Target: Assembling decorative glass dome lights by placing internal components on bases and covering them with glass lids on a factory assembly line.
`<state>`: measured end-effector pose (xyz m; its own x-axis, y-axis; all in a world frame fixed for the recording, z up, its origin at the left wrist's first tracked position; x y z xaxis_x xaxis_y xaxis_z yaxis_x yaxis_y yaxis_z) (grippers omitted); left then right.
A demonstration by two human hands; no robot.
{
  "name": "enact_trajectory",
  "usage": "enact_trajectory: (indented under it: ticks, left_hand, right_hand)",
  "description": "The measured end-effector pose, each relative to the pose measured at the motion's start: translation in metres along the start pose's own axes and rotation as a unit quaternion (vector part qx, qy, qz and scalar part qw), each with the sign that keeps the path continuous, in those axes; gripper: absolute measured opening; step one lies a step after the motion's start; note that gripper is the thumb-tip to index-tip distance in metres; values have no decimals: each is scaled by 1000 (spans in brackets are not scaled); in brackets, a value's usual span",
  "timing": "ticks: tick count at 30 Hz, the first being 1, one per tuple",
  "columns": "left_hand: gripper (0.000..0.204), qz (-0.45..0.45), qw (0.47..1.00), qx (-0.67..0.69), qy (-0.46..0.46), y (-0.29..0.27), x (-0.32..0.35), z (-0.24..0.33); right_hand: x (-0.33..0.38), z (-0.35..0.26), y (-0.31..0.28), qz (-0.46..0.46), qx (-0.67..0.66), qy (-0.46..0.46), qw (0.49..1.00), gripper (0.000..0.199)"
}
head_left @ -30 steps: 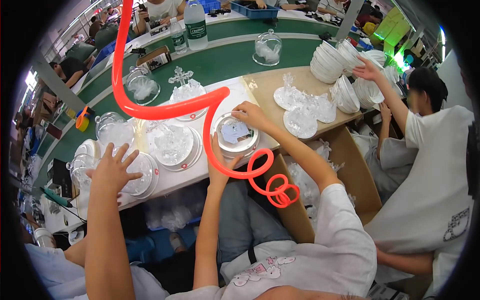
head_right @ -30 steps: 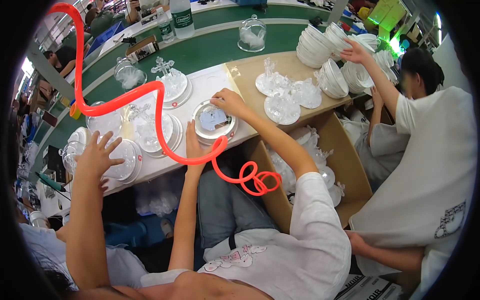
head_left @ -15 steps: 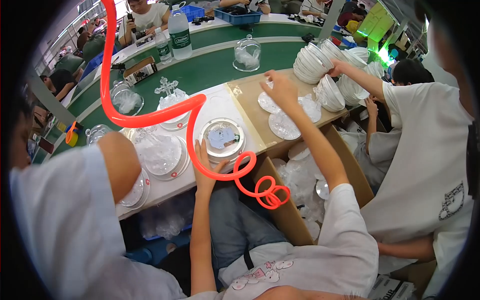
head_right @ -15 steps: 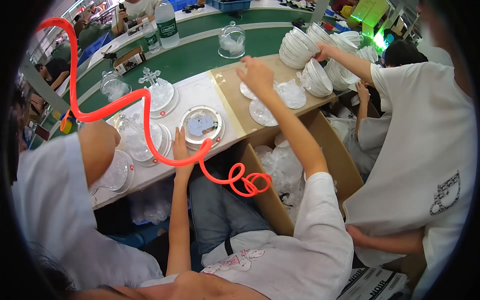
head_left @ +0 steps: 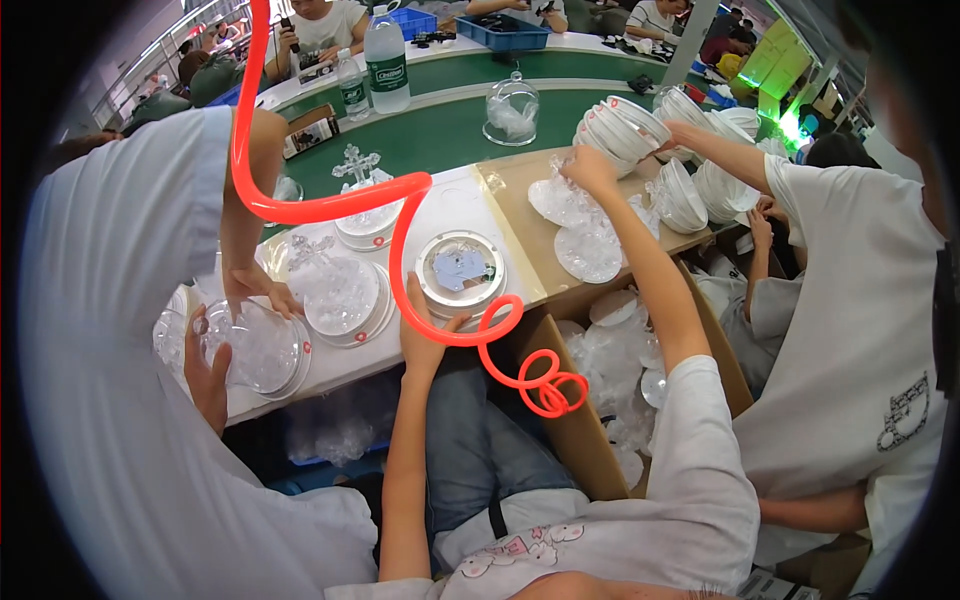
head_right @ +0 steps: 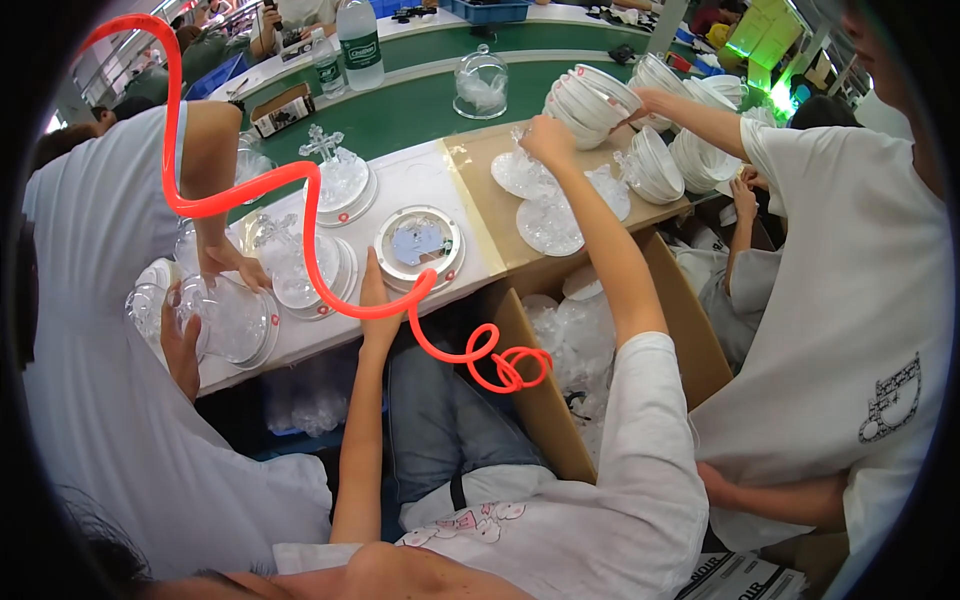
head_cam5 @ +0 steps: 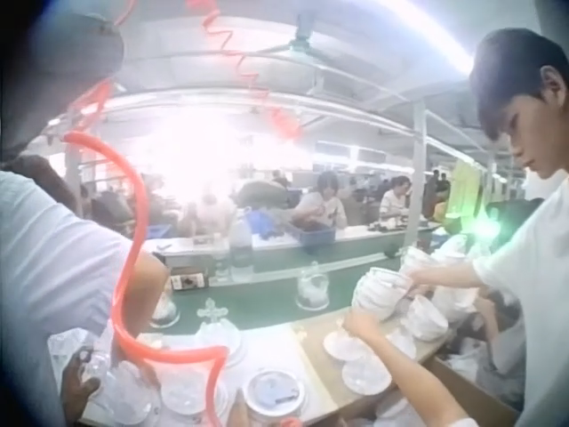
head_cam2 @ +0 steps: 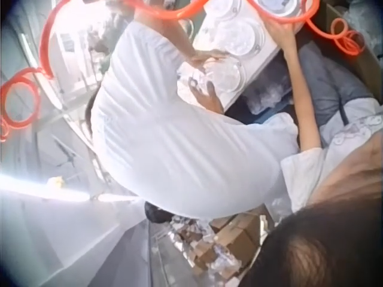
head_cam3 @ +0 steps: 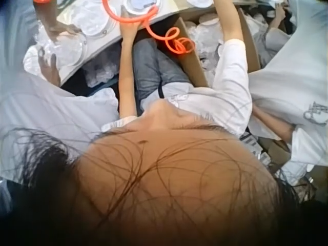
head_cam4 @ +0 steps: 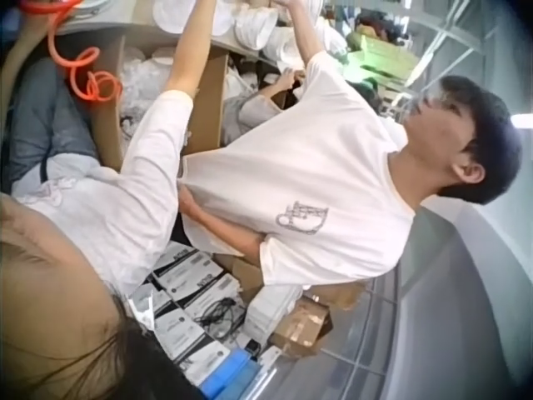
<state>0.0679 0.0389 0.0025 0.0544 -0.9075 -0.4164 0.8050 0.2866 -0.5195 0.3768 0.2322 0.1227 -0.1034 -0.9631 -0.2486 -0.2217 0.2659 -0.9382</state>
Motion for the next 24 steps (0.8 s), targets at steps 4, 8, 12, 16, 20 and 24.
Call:
enact_trajectory:
  ticks: [4,8,12,16,20,24]
  left_hand:
    - [107,-11,1000,3,12,7,-6,-1]
    - [109,-27,998,46,36,6,-12,-6]
    - [108,-81,995,61,21,-4,-21,1]
    - [109,-55,996,3,64,-7,-22,5]
    - [110,-39,999,9,20,-4,-21,-8]
    - [104,-36,999,3,22,-3,-21,-5]
  right_hand:
    - [-3,18,-13,13,-153,-46,987,43]
    - [4,4,-15,-31,-280,-107,954,34]
    - [42,-42,-25,-99,-450,-185,868,22]
    - [74,-82,-33,-160,-492,-242,821,20]
    - [96,-111,-30,-222,-496,-258,799,18]
    - [112,-126,-27,-272,-427,-285,814,21]
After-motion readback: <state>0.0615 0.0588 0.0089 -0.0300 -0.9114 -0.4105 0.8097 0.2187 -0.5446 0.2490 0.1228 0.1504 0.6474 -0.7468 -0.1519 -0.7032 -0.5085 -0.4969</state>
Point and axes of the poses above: each hand's wrist, its own x-axis away from the middle knuckle, its own y-axis out of the palm, z = x × y, the point moved 5 cm from there along -x, towards the middle knuckle, and after that the axes turned 1 degree about z, right-handed, at the moved point
